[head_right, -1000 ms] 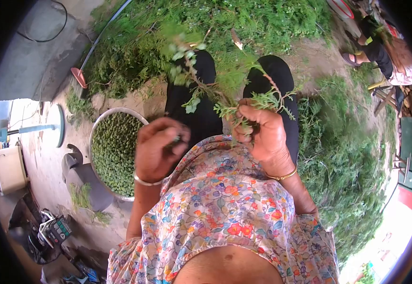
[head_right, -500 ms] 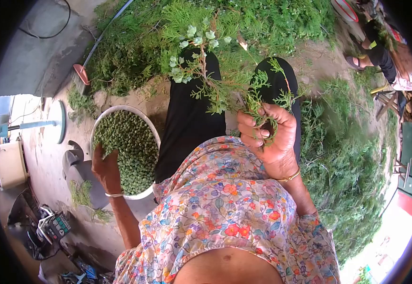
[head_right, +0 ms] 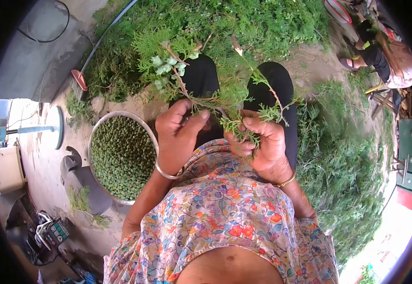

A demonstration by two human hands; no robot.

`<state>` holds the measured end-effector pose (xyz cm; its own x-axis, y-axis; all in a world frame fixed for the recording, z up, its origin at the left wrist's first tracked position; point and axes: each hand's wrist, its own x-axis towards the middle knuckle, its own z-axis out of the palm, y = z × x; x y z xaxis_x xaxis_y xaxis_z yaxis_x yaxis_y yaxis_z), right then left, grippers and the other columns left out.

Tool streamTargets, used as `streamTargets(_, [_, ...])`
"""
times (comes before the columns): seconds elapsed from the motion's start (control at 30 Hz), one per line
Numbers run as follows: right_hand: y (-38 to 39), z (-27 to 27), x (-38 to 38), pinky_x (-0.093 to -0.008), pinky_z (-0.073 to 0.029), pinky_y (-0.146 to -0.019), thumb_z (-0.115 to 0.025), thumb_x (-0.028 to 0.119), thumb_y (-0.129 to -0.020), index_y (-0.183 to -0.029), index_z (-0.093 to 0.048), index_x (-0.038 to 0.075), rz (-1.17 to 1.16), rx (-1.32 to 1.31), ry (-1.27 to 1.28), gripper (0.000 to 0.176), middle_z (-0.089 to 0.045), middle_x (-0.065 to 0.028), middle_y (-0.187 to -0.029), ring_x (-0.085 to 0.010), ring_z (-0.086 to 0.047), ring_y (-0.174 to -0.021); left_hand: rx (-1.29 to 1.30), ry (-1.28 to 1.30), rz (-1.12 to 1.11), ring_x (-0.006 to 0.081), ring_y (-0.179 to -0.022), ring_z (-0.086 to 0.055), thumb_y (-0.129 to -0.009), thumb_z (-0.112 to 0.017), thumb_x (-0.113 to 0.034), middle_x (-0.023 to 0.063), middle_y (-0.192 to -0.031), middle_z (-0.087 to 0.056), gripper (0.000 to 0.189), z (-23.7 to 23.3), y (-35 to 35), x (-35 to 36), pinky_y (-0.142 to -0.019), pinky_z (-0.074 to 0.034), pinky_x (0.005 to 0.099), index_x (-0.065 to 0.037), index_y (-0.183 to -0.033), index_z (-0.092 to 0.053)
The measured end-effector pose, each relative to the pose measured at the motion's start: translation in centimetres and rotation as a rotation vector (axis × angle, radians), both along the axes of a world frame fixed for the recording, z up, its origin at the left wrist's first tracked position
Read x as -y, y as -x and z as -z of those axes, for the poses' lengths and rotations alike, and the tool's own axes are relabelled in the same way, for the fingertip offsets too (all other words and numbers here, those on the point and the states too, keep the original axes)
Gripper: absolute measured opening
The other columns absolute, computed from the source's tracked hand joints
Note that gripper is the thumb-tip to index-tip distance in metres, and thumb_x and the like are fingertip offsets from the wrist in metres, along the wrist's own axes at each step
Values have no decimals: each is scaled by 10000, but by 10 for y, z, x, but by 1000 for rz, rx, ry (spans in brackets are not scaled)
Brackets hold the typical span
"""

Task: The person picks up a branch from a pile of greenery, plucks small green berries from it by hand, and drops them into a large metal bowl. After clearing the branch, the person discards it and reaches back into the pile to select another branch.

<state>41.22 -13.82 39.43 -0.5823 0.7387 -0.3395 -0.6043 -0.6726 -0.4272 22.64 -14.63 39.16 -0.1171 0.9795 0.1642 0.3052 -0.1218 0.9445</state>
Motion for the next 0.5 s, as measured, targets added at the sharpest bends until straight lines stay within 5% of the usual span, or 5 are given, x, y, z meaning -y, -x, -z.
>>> streamTargets(0.03, [2,-7,-1,-198,-323,-384,-575,204,-811,-875,-440,-6,44,25,14,257,-480,-117,-724,-62,-383,-457,347,142,31,109,-528,-556,-782,-648,-56,68,-632,-565,139,-5,-1,3,-461,-435,249,51,-825,-571])
streamTargets(0.1, [0,-5,1,-197,-322,-388,-570,203,-818,-860,-438,3,82,15,14,243,-477,-119,-727,-61,-383,-469,843,373,75,111,-511,-514,-832,-570,-65,76,-673,-585,112,-4,4,7,-424,-383,227,40,-797,-583])
streamTargets(0.5, [6,8,4,-169,-310,-450,-537,133,-835,-803,-486,38,166,-95,62,112,-512,-111,-769,-57,-350,-518,1108,737,230,92,-495,-444,-824,-504,-69,128,-709,-579,146,10,19,21,-399,-305,193,48,-873,-576])
